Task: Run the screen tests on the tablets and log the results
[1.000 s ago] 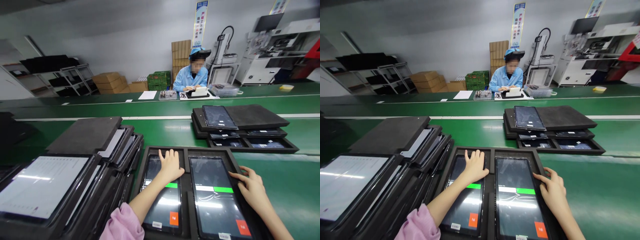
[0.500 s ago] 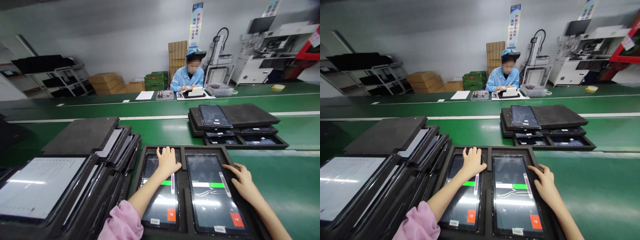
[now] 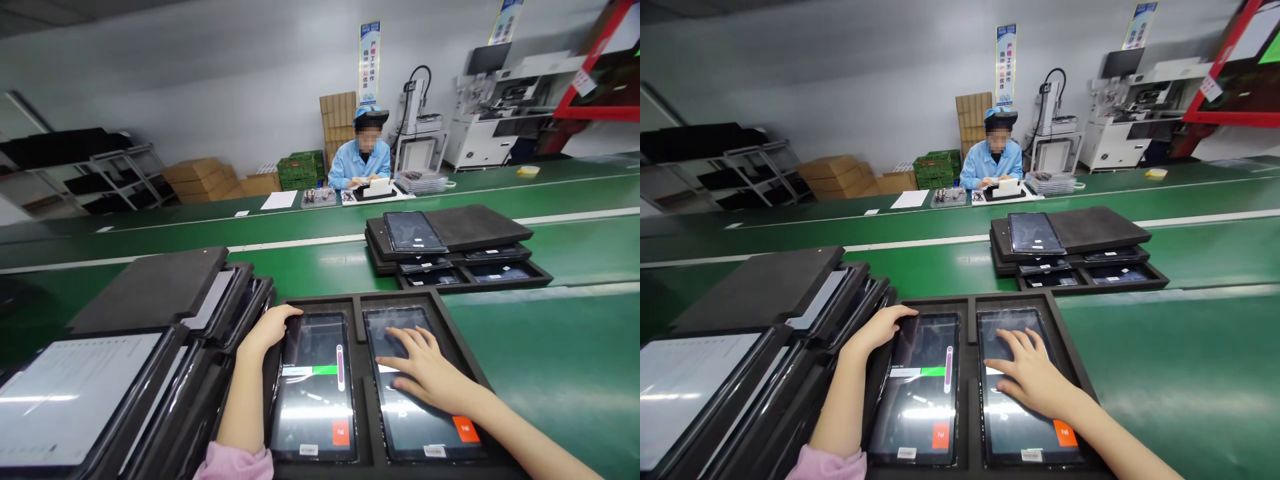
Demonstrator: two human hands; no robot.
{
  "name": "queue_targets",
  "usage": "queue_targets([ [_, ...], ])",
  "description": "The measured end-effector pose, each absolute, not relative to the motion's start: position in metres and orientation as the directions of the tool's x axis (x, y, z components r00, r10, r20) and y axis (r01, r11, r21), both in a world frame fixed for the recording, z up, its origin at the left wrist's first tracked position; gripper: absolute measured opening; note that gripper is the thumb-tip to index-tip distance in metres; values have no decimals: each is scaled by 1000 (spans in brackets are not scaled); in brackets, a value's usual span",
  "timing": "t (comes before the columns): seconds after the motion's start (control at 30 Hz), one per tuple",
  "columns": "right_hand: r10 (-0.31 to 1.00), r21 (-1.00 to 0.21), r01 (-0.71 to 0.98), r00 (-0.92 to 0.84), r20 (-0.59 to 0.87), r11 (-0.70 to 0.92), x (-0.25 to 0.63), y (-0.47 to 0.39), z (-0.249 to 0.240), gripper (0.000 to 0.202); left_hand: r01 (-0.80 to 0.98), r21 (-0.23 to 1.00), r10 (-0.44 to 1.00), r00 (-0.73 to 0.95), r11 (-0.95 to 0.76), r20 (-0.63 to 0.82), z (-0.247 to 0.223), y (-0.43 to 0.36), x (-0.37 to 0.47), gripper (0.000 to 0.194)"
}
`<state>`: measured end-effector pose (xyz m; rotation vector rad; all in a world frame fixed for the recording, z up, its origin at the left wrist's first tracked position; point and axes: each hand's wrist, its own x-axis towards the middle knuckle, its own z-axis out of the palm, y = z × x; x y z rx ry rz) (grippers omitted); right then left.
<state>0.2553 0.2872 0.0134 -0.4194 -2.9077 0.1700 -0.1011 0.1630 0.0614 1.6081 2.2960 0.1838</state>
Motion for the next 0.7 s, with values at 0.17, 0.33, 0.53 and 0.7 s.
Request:
queue_targets([
  [0.17,453,-193,413,-849,273,890,275,324,-3,26,894,301,941,-289,331,-176,63,167,-102,61],
  [0.33,796,-295,755,-468,383,586,290,351,-39,38,892,250,926,-350,376,-145,66,174,-95,28],
  [0.53,818,-255,792,-464,339,555,290,356,-62,48,905,185,923,-382,382,-39,59,192,-52,34],
  [0.7,837,-293,791,-456,303,537,294,360,-66,54,965,229,991,-111,125,-73,50,199,-14,30],
])
